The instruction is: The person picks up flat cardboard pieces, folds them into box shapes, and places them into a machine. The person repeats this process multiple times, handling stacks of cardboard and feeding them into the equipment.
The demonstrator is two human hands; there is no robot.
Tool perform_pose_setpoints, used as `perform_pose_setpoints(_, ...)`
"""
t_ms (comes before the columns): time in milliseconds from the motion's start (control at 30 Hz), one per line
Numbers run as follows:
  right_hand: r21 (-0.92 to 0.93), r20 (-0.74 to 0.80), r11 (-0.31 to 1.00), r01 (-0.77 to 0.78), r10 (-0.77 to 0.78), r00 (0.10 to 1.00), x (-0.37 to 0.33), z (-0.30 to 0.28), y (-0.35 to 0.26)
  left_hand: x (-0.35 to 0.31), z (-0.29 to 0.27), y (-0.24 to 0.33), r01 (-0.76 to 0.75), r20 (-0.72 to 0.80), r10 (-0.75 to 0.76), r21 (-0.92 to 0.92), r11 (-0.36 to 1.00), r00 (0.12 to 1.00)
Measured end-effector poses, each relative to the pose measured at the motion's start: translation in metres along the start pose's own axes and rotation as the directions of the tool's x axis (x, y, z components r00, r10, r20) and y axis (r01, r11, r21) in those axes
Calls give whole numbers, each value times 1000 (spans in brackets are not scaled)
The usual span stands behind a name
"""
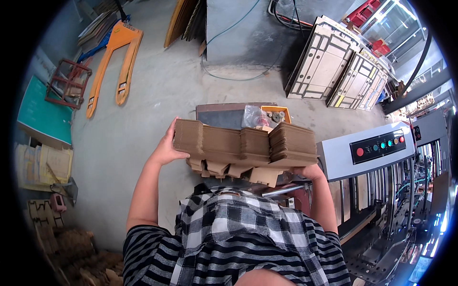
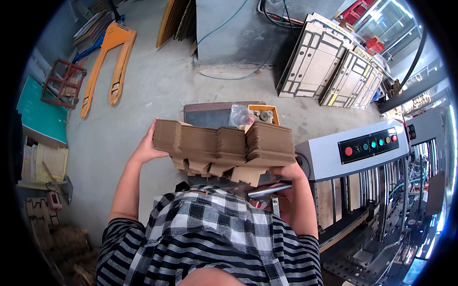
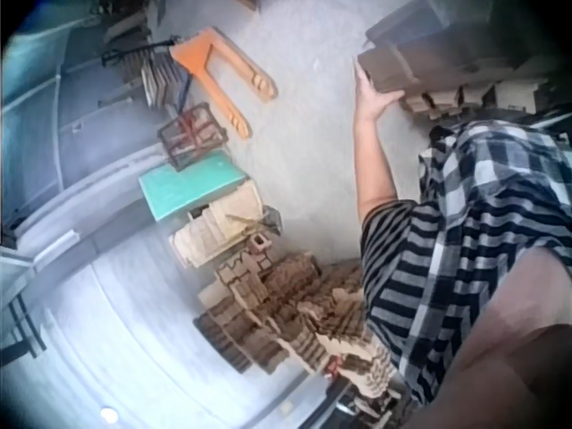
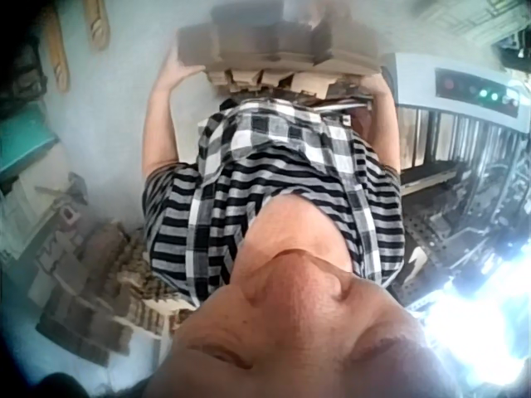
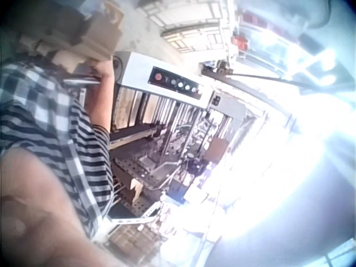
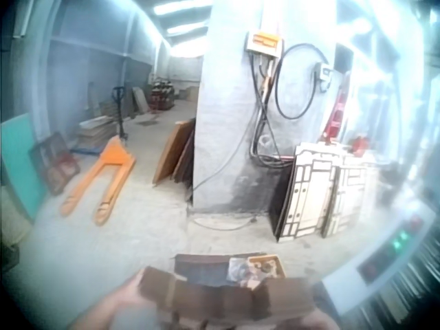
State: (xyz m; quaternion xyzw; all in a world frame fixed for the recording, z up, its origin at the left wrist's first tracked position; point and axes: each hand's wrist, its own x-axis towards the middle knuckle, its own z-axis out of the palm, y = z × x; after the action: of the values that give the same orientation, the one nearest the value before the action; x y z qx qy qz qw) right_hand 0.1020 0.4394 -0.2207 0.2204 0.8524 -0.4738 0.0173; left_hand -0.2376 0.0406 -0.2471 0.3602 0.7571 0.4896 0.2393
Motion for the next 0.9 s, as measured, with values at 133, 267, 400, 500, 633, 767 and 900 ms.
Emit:
perform_pose_setpoints(133,-75,-33,997,-1,-1,999,-1,-5,-12,-4,1,-1,-31,-11,33,127,991,999)
perform_pose_setpoints(267,-175,-17,984,15,-18,1000,-1,5,15,-6,0,5,-30,-28,34,155,987,999)
perform_pose_setpoints(400,-247,32,968,29,-22,999,0,9,20,-11,-4,12,-42,-32,45,85,996,998)
perform_pose_setpoints(500,-189,64,982,3,10,998,-1,16,26,-11,-7,27,37,30,-36,-54,998,999)
perform_pose_setpoints(633,-218,94,968,-123,146,985,0,14,11,-8,-4,30,-8,13,7,58,998,1000)
perform_pose_setpoints(767,-226,81,968,-104,125,989,2,14,12,-14,-16,35,-8,9,7,134,991,1000)
perform_pose_setpoints(900,-257,88,965,50,-28,996,3,13,26,-14,-24,103,-207,-7,226,369,906,974)
